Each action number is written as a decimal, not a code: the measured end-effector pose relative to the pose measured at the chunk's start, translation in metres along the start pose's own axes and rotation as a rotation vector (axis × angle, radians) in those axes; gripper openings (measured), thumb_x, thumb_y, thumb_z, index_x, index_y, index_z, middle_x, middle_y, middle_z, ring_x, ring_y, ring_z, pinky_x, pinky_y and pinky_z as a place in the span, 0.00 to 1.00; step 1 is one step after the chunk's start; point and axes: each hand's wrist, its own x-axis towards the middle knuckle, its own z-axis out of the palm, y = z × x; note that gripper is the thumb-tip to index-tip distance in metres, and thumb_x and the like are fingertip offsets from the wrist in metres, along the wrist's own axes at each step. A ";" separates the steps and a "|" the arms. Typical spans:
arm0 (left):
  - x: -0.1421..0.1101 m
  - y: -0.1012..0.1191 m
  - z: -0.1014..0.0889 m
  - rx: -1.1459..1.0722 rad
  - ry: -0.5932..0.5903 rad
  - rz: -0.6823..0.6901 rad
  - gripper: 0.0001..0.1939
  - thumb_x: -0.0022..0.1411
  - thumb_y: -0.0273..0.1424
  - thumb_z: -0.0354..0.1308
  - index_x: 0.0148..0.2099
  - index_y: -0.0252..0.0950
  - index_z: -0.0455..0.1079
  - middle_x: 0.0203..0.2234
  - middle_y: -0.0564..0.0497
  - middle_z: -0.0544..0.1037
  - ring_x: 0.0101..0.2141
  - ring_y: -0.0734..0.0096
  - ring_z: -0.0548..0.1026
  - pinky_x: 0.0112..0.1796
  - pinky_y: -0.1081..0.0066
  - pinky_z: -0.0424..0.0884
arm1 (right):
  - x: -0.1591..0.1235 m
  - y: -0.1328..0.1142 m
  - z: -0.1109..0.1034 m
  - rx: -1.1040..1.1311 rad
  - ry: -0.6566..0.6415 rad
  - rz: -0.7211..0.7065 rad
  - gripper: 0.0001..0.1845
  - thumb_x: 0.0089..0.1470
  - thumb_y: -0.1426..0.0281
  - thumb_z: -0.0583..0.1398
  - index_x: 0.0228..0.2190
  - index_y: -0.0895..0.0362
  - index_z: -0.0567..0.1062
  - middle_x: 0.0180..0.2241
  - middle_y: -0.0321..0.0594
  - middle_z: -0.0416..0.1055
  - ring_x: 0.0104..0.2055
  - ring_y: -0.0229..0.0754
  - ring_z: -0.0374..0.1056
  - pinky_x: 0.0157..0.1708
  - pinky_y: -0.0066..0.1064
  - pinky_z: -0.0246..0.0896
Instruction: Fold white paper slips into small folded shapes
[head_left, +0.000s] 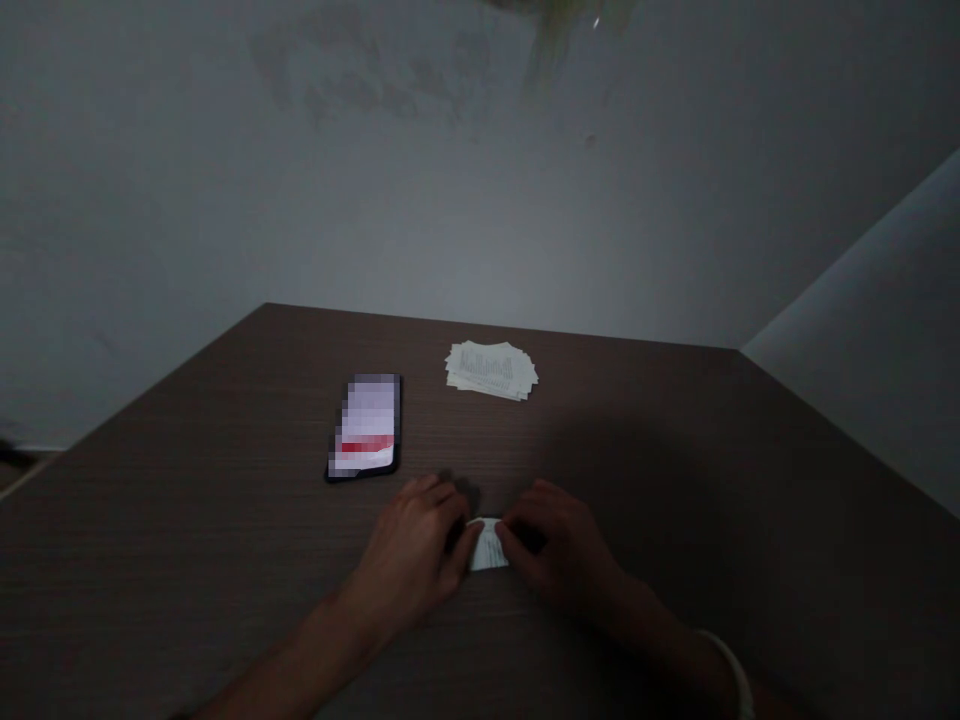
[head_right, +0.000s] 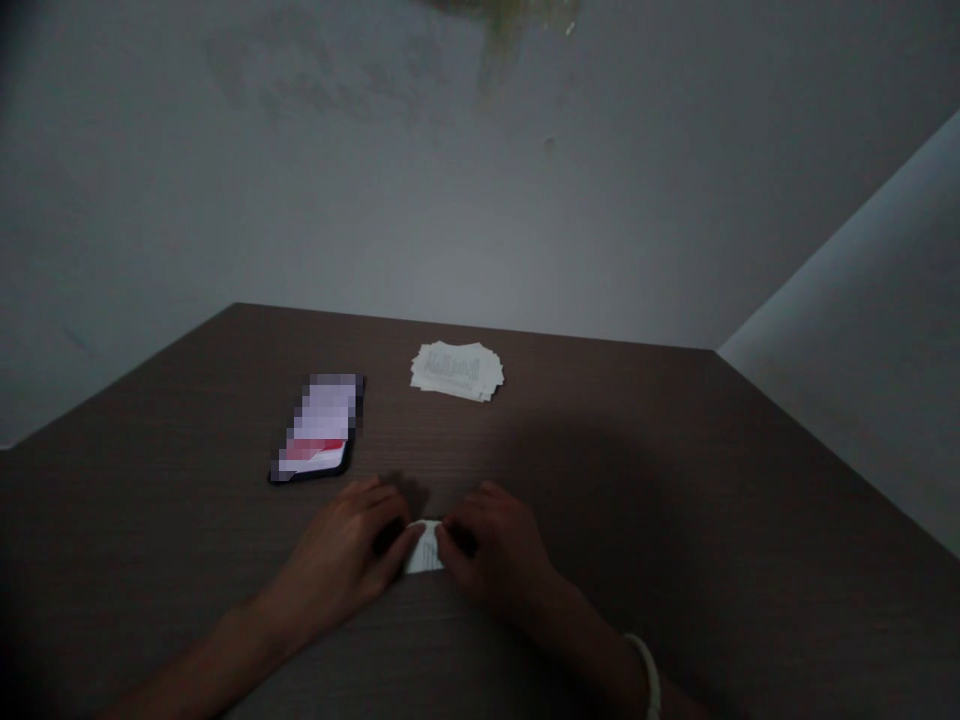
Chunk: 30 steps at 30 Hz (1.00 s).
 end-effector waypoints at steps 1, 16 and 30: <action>0.000 -0.001 0.001 0.007 0.014 -0.008 0.09 0.64 0.31 0.53 0.32 0.35 0.70 0.30 0.48 0.74 0.35 0.59 0.71 0.41 0.57 0.67 | 0.000 0.000 0.000 -0.017 0.003 -0.008 0.09 0.53 0.74 0.59 0.22 0.57 0.71 0.21 0.35 0.69 0.26 0.37 0.61 0.31 0.30 0.54; 0.003 -0.012 0.005 0.041 0.030 0.123 0.11 0.66 0.29 0.53 0.33 0.36 0.74 0.30 0.47 0.73 0.37 0.59 0.70 0.39 0.60 0.67 | -0.003 0.005 -0.001 -0.139 -0.031 -0.007 0.06 0.56 0.67 0.61 0.29 0.52 0.79 0.28 0.37 0.70 0.32 0.40 0.64 0.31 0.31 0.56; -0.002 -0.020 -0.015 0.059 -0.076 0.108 0.12 0.60 0.38 0.60 0.46 0.45 0.76 0.40 0.48 0.70 0.43 0.56 0.68 0.43 0.56 0.66 | -0.006 0.002 -0.005 -0.147 -0.063 0.005 0.09 0.50 0.63 0.65 0.33 0.54 0.77 0.31 0.39 0.70 0.35 0.43 0.64 0.34 0.34 0.58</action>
